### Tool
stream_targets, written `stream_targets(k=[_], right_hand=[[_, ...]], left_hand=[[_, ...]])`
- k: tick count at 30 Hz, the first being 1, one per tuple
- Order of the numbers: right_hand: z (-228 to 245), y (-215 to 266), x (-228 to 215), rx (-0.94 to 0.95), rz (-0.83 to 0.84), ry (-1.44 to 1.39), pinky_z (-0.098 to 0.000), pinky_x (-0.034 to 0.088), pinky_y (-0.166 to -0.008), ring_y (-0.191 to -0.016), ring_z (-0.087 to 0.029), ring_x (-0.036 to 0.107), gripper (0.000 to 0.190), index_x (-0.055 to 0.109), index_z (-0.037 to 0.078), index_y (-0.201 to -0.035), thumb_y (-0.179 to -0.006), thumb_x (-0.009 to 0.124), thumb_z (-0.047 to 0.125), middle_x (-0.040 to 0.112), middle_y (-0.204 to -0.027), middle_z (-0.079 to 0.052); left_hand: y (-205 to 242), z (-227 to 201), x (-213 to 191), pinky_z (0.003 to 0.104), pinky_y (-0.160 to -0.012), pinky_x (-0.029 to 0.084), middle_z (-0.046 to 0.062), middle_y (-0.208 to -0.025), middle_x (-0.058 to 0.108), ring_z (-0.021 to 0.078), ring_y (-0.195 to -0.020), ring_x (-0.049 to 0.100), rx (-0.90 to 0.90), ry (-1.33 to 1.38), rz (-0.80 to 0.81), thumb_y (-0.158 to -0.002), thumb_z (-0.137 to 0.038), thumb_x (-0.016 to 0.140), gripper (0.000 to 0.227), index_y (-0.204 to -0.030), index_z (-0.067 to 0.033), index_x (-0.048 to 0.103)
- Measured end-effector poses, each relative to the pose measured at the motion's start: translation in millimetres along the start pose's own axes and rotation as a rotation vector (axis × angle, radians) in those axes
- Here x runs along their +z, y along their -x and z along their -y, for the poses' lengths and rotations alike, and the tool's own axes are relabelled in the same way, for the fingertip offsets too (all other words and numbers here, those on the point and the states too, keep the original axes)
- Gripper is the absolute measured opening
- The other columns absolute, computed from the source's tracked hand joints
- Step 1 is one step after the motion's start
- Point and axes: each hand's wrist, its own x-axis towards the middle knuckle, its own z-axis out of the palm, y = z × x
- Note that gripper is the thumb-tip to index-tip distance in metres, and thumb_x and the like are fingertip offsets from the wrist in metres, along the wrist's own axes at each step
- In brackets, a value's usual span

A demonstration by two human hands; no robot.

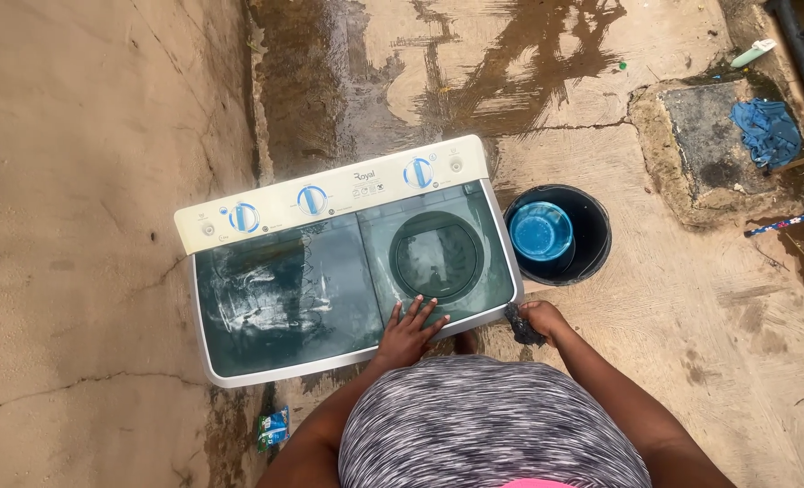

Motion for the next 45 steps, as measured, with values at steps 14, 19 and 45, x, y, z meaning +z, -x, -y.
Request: stream_targets(k=[14,19,45], right_hand=[[2.5,9.3,5.9,0.009,-0.043,0.024,-0.0398,0.06,-0.057,-0.063,-0.024,0.069,0.012,0.069,-0.002,-0.096,-0.095,0.062,0.007,0.071,-0.081,-0.014],[-3.7,3.9,7.9,-0.036,-0.073,-0.003,-0.0387,0.059,-0.055,-0.06,-0.023,0.068,0.015,0.071,-0.001,-0.095,-0.096,0.062,0.011,0.072,-0.08,-0.014],[-60.7,70.0,60.2,-0.138,-0.26,-0.424,-0.0373,0.059,-0.058,-0.067,-0.019,0.067,0.021,0.068,0.002,-0.109,-0.1,0.062,0.02,0.071,-0.087,-0.008]], left_hand=[[3.5,0.8,-6.2,0.061,-0.122,0.019,0.001,-0.17,0.021,0.0278,-0.157,0.016,0.025,0.01,0.005,-0.086,-0.03,0.078,0.086,-0.159,-0.0406,0.033],[2.8,7.5,-17.4,0.06,-0.122,0.018,0.0,-0.171,0.019,0.0274,-0.158,0.015,0.052,0.02,0.065,-0.085,-0.026,0.078,0.089,-0.16,-0.0387,0.032],[108.6,68.6,-58.0,0.059,-0.124,0.002,0.003,-0.164,0.033,0.0261,-0.156,0.013,-0.138,0.181,0.051,-0.091,-0.035,0.071,0.065,-0.151,-0.0258,0.047]])
